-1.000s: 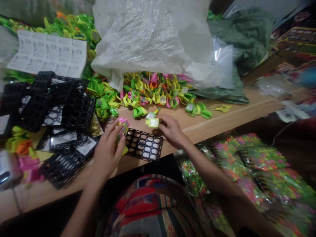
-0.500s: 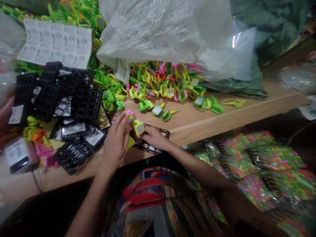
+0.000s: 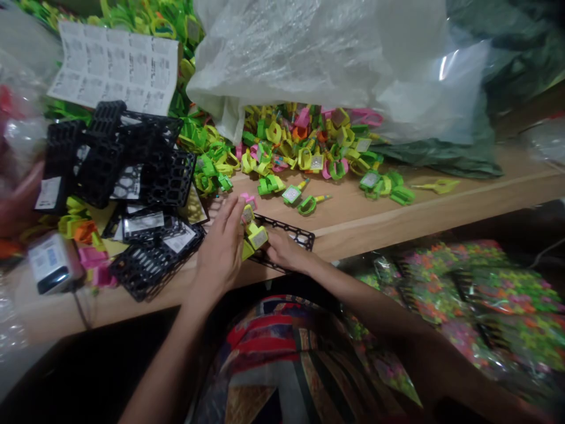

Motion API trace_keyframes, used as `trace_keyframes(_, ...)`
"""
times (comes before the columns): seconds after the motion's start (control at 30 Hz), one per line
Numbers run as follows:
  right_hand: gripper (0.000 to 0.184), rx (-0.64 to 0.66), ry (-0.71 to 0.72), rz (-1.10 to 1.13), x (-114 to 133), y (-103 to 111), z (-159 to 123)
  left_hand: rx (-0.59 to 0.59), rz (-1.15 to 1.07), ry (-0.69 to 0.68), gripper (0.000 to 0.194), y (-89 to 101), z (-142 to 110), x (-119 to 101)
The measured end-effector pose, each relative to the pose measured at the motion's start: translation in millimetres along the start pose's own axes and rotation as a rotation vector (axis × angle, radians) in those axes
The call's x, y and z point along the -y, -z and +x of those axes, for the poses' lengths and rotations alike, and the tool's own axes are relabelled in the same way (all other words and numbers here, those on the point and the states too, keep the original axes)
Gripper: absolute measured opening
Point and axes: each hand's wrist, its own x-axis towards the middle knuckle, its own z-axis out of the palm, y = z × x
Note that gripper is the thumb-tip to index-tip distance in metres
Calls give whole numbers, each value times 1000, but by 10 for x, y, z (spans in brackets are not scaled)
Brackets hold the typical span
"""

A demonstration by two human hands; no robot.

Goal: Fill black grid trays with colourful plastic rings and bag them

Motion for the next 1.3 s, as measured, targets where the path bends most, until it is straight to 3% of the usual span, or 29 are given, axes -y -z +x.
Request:
trace_keyframes(0.1,35,-1,30,-35,34,-58,31,48,56,2,57,27,44,-30)
trace_keyframes(0.23,23,120,-29,-56,155,11,141,62,220,55,63,20,173,-76)
trace_keyframes(0.33,18,74,-67,-23,157,359,152,72,251,56,59,-14,233,-81)
trace_keyframes(0.47,17,-242,-217,-192,-131,1082,-35,79,106,22,59,10,226,-41)
trace_keyframes(0.53,14,-251,-302,-365,-366,1349,-165,86,-2,45,59,52,220,-20)
trace_keyframes(0.6,13,-180,-359,-467,-556,1458,-272,96,-115,82,60,90,223,-4)
trace_keyframes(0.7,14,-135,-379,-463,-602,1374,-326,72,-245,142,62,118,232,9)
trace_keyframes(0.87,15,-140,-328,-315,-261,1024,-166,-20,-169,95,56,145,234,-24)
trace_keyframes(0.97,26,-235,-310,-311,-47,856,-57,-119,-118,64,46,192,189,-61)
trace_keyframes(1.07,20,-234,-192,-196,149,687,-8,-346,-155,105,37,198,32,-39)
trace_keyframes(1.17,15,-112,-59,-39,283,469,-23,-640,-252,348,29,82,-266,40)
trace_keyframes(1.2,16,-94,-41,-5,306,391,-38,-645,-294,445,26,15,-382,60)
trace_keyframes(1.23,19,-88,-37,16,317,315,-55,-578,-342,525,22,-60,-495,68)
trace_keyframes(1.3,29,-86,-47,33,306,173,-86,-310,-480,596,16,-225,-679,52)
